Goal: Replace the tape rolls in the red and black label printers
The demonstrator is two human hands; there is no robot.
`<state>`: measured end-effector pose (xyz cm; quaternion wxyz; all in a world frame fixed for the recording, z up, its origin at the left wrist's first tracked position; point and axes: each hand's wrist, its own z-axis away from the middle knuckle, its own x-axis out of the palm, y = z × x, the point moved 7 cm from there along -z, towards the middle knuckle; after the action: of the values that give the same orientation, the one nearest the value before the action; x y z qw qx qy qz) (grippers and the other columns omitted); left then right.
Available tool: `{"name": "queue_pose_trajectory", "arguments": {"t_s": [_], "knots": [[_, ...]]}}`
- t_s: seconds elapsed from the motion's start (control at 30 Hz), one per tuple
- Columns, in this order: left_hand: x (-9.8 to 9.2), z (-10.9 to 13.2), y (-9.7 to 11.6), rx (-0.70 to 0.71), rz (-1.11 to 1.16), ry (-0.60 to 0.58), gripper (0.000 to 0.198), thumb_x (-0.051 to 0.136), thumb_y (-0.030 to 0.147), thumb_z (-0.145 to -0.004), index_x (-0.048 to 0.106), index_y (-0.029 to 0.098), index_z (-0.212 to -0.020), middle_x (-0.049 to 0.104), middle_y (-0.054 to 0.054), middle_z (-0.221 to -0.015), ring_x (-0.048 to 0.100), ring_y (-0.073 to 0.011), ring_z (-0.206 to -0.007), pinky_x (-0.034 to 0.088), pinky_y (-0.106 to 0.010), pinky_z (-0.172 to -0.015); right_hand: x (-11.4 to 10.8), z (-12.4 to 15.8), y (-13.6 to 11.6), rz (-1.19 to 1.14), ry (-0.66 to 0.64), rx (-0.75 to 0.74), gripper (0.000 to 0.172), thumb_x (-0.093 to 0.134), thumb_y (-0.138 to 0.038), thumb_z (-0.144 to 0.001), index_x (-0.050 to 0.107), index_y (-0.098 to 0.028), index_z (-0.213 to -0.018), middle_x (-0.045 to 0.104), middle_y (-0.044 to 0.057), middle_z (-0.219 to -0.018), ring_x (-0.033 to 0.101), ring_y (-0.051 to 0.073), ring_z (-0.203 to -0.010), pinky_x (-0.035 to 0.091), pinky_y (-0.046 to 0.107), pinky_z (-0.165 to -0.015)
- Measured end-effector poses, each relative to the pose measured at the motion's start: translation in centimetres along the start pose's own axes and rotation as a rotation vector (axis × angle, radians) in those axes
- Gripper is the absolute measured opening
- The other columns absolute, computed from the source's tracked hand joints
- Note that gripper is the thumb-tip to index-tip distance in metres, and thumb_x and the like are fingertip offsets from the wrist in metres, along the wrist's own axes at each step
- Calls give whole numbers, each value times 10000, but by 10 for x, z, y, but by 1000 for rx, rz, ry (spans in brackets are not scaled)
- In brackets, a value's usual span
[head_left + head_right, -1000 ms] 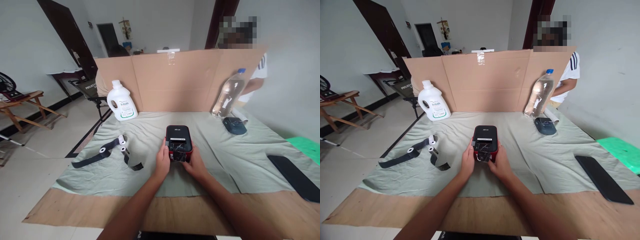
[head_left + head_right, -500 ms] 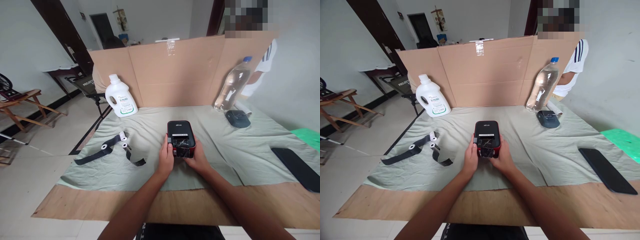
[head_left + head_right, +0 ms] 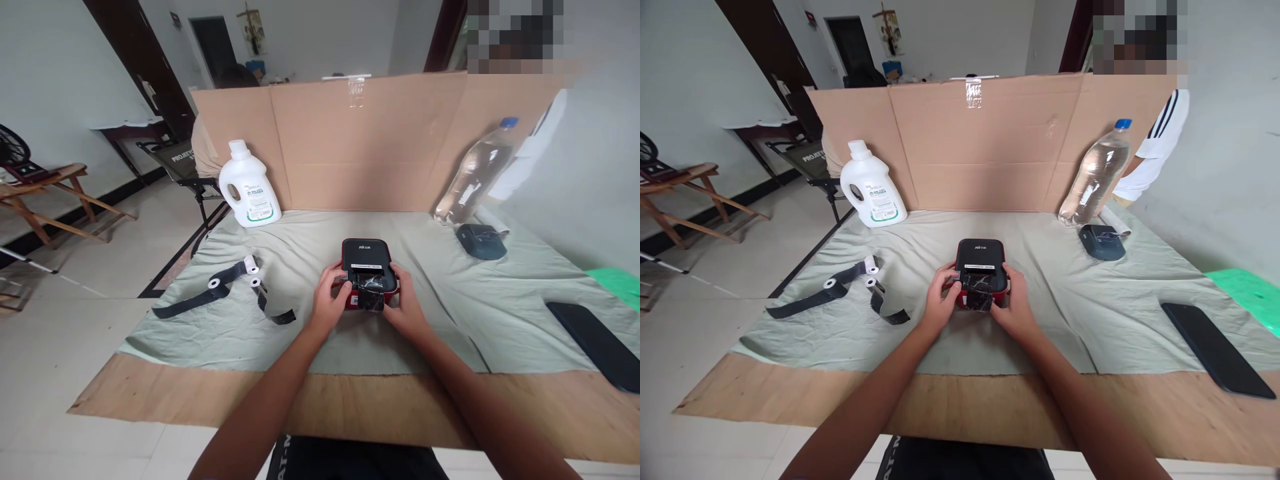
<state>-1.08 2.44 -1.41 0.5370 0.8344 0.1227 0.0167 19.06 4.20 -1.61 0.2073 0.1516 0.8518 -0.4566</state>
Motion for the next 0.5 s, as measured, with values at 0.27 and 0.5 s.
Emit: {"name": "queue_pose_trajectory", "arguments": {"t_s": [0.27, 0.5], "knots": [[5, -9, -10, 35, 64, -69, 73, 549, 284, -925, 554, 215, -950, 471, -111, -1520, 443, -266, -1424, 408, -430, -1133, 1, -2, 7, -33, -10, 32, 847, 691, -470, -837, 269, -253, -1539, 335, 170, -1585, 375, 340, -1457, 456, 541, -1098], [1, -6, -8, 67, 33, -62, 169, 549, 367, -944, 593, 223, -1021, 483, -110, -1504, 502, -256, -1368, 438, -409, -1104, -3, 0, 10, 17, -101, 45, 866, 557, -571, -932, 134, -270, -1625, 252, 125, -1671, 298, 315, -1522, 333, 552, -1209]]}}
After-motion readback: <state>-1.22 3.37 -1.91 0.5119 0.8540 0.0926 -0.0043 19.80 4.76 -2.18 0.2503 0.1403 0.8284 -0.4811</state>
